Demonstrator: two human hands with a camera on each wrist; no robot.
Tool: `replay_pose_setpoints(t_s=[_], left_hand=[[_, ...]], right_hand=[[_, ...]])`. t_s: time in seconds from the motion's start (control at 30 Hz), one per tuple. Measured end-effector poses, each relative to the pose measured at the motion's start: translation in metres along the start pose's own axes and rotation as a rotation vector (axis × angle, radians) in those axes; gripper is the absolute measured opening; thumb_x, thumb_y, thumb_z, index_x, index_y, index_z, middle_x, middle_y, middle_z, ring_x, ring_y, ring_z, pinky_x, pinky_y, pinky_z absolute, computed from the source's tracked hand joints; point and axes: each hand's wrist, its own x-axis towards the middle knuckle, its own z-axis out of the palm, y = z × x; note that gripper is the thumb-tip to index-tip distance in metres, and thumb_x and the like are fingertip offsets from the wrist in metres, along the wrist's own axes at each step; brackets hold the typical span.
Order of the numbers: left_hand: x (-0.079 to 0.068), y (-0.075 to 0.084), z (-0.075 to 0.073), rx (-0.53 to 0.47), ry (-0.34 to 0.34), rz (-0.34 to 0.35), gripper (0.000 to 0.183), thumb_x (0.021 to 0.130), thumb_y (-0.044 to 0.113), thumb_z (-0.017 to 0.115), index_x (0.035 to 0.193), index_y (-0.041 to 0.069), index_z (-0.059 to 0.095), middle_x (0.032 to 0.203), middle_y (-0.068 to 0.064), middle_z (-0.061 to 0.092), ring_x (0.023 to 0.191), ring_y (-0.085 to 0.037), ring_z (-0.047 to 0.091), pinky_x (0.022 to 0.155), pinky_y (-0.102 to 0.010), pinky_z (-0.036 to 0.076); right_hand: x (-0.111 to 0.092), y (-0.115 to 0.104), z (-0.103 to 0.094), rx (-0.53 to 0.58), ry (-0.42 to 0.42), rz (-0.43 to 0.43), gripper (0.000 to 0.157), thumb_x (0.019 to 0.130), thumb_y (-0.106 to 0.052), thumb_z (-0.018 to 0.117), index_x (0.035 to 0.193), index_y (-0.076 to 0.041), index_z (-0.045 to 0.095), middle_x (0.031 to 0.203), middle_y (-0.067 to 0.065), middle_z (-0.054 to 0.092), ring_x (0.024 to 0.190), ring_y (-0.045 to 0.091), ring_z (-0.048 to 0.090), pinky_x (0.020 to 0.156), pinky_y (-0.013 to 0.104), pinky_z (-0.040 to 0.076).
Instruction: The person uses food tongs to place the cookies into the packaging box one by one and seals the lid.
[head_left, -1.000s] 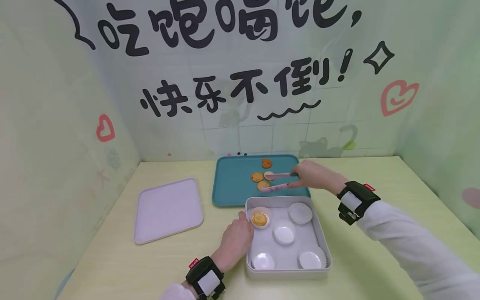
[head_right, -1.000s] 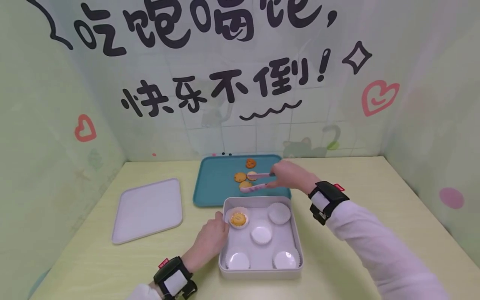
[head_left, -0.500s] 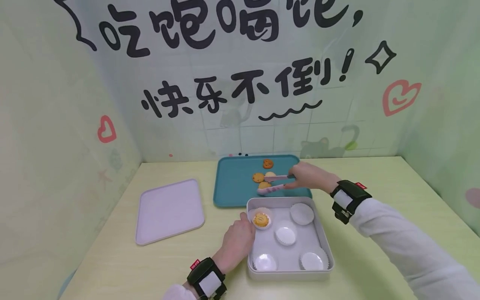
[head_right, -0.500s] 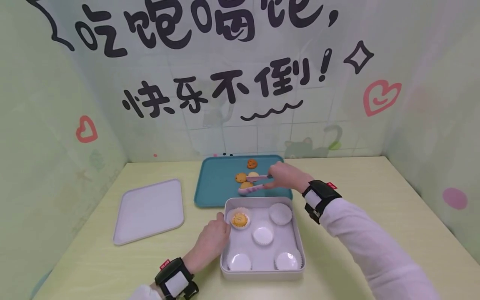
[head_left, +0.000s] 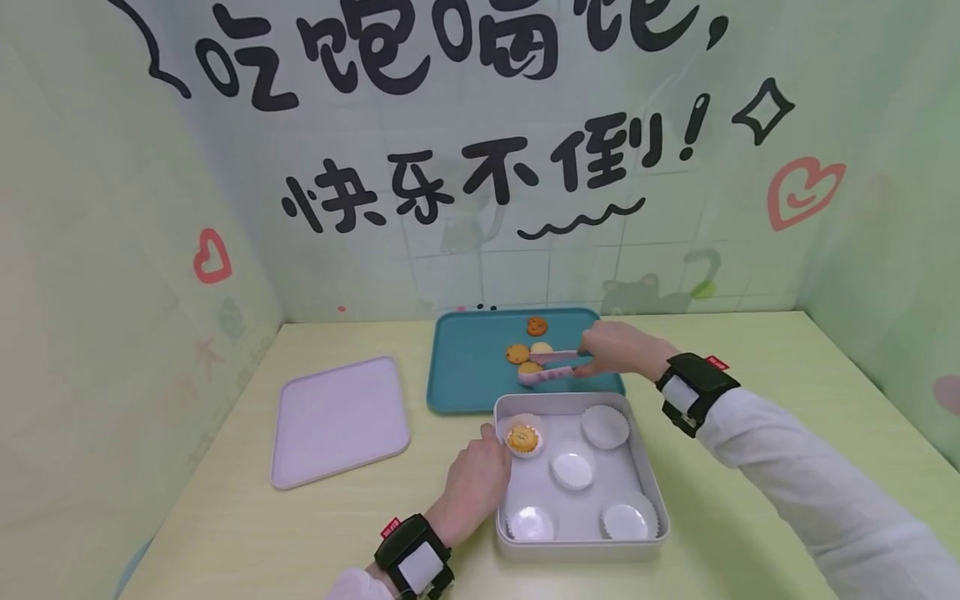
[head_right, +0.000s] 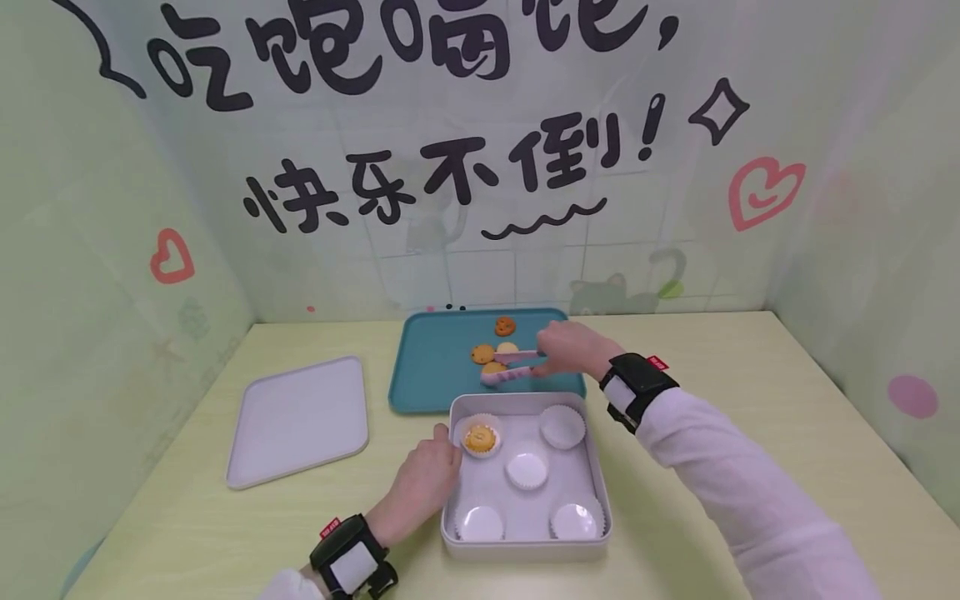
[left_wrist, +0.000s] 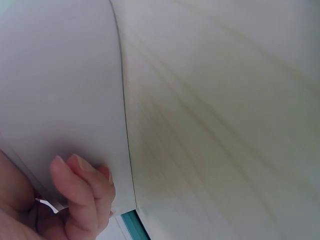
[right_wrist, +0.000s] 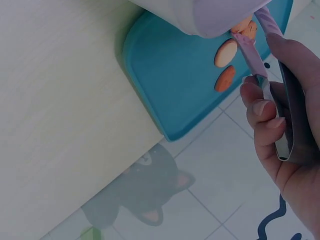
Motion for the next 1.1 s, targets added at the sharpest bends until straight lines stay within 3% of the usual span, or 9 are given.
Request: replay_pose_setpoints(t_s=[0.27, 0.5, 0.6, 0.7, 0.83, 1.0, 1.1], left_hand=[[0.001, 0.003, 0.001, 0.001, -0.012, -0.008, 0.018, 0.095, 0.012, 0.045, 0.094, -0.005, 0.045, 0.059, -0.009, 0.046, 0.046, -0.016, 0.049, 0.037, -0.027, 0.039], [0.000, 0.006, 0.002, -0.009, 0.004, 0.002, 0.016, 0.094, 0.009, 0.045, 0.093, -0.007, 0.044, 0.060, -0.011, 0.047, 0.047, -0.019, 0.050, 0.038, -0.030, 0.040], [-0.001, 0.007, 0.002, -0.004, 0.009, 0.012, 0.016, 0.094, 0.009, 0.045, 0.092, -0.007, 0.043, 0.059, -0.010, 0.046, 0.046, -0.017, 0.048, 0.037, -0.028, 0.038], [-0.002, 0.008, 0.000, -0.001, -0.005, 0.006, 0.017, 0.094, 0.009, 0.045, 0.093, -0.007, 0.043, 0.058, -0.009, 0.045, 0.045, -0.016, 0.047, 0.037, -0.026, 0.038], [-0.003, 0.008, -0.001, -0.002, -0.022, -0.010, 0.017, 0.095, 0.010, 0.045, 0.095, -0.008, 0.044, 0.059, -0.010, 0.045, 0.046, -0.017, 0.048, 0.039, -0.027, 0.039], [-0.003, 0.007, -0.001, 0.010, -0.017, -0.017, 0.017, 0.095, 0.010, 0.045, 0.095, -0.006, 0.044, 0.059, -0.009, 0.045, 0.046, -0.017, 0.048, 0.038, -0.028, 0.039], [-0.002, 0.006, -0.001, 0.014, -0.017, -0.018, 0.018, 0.095, 0.012, 0.045, 0.095, -0.006, 0.044, 0.059, -0.009, 0.045, 0.046, -0.017, 0.047, 0.038, -0.027, 0.038]], right_hand=[[-0.003, -0.001, -0.005, -0.019, 0.003, 0.003, 0.029, 0.081, -0.029, 0.069, 0.063, -0.009, 0.061, 0.052, -0.007, 0.023, 0.048, 0.007, 0.024, 0.048, 0.024, 0.017], [-0.010, 0.002, -0.001, -0.001, 0.051, -0.014, 0.024, 0.082, -0.027, 0.068, 0.073, -0.005, 0.070, 0.050, -0.008, 0.041, 0.046, 0.005, 0.033, 0.049, 0.022, 0.026], [-0.015, 0.004, 0.000, 0.027, 0.064, -0.005, 0.023, 0.083, -0.025, 0.068, 0.068, -0.007, 0.066, 0.050, -0.009, 0.034, 0.046, 0.004, 0.029, 0.049, 0.022, 0.023], [-0.022, 0.006, -0.003, 0.056, 0.094, -0.006, 0.034, 0.083, -0.022, 0.068, 0.056, -0.011, 0.050, 0.054, -0.008, 0.019, 0.049, 0.006, 0.020, 0.050, 0.024, 0.016], [-0.035, 0.006, -0.012, 0.024, 0.142, -0.018, 0.040, 0.083, -0.022, 0.067, 0.055, -0.014, 0.040, 0.055, -0.008, 0.017, 0.050, 0.007, 0.018, 0.051, 0.024, 0.015], [-0.058, 0.001, -0.025, -0.031, 0.182, -0.021, 0.023, 0.082, -0.023, 0.068, 0.068, -0.008, 0.061, 0.053, -0.008, 0.026, 0.048, 0.005, 0.025, 0.049, 0.022, 0.022], [-0.077, -0.003, -0.032, -0.040, 0.214, -0.023, 0.018, 0.081, -0.022, 0.070, 0.073, -0.008, 0.063, 0.052, -0.008, 0.030, 0.047, 0.004, 0.026, 0.048, 0.021, 0.024]])
